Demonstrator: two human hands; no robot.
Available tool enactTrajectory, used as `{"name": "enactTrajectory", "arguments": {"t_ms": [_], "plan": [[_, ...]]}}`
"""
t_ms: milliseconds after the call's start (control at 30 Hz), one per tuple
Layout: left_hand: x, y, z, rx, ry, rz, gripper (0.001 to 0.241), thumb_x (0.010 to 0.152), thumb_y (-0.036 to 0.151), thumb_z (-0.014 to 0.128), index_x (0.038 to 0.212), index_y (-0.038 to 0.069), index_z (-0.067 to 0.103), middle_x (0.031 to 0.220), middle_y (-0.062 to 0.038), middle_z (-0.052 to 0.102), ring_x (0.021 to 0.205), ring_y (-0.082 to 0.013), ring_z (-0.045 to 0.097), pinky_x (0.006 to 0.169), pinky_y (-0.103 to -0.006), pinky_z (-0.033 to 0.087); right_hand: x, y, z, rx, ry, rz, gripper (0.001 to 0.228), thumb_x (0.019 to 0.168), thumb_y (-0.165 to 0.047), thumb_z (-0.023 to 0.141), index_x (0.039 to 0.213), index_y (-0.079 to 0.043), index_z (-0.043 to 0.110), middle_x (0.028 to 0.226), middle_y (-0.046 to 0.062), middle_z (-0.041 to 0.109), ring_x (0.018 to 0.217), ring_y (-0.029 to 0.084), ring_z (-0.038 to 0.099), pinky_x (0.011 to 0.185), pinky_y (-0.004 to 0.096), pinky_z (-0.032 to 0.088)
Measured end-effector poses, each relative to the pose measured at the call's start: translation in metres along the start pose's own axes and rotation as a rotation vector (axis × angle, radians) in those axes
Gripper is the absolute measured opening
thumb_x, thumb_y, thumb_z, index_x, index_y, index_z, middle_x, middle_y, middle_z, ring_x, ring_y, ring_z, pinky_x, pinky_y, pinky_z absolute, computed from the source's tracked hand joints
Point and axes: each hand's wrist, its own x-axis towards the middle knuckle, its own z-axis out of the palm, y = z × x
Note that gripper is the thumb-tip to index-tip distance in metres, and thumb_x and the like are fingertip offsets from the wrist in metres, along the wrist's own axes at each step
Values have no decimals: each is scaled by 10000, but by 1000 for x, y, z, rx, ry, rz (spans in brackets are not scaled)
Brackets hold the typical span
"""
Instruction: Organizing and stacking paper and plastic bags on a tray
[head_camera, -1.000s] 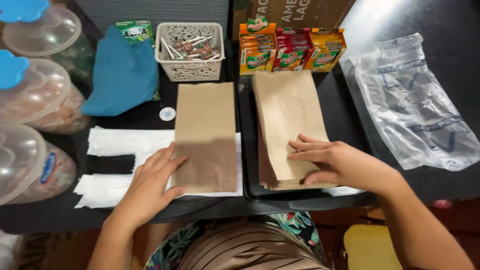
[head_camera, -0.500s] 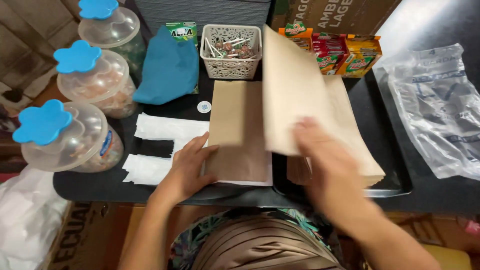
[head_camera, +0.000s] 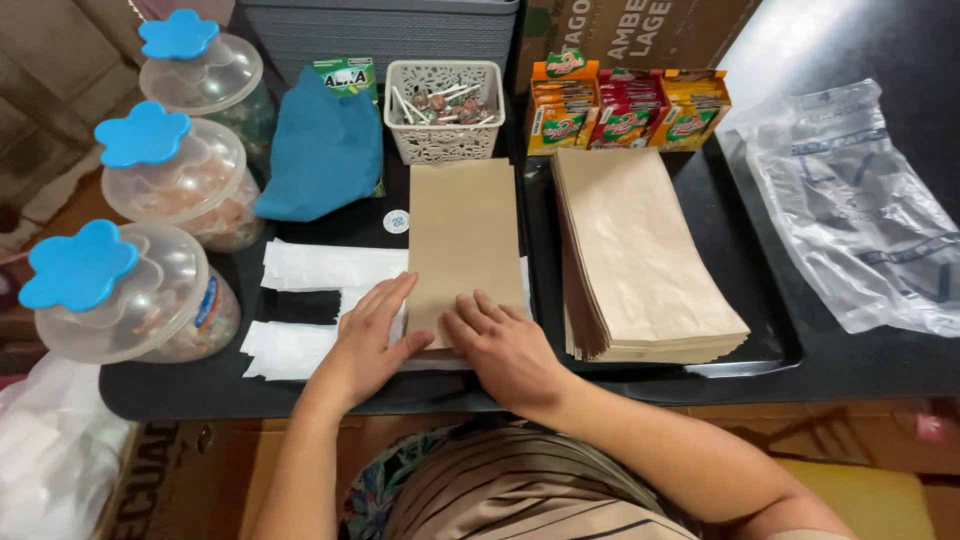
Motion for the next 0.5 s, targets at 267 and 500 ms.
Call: {"name": "enactTrajectory", "arguments": {"t_ms": [267, 500], "plan": [[-9, 20, -5, 130, -17, -10, 613, 825, 375, 640, 1376, 185, 451, 1517, -99, 290, 1403, -293, 232, 1060, -510, 246, -11, 45, -117, 478, -2, -47, 606, 769, -303, 700, 1285, -35, 530, 1290, 193, 555, 1233, 418, 484, 969, 467, 429], [-2, 0, 11, 228, 50, 77, 584, 839, 396, 569, 1373, 198, 441, 1522, -93, 258, 1396, -309, 212, 1015, -509, 247, -72, 125, -156, 232, -443, 247, 610, 756, -432, 673, 1280, -141, 559, 1351, 100, 519, 1274, 301, 447, 1047, 403, 334]]}}
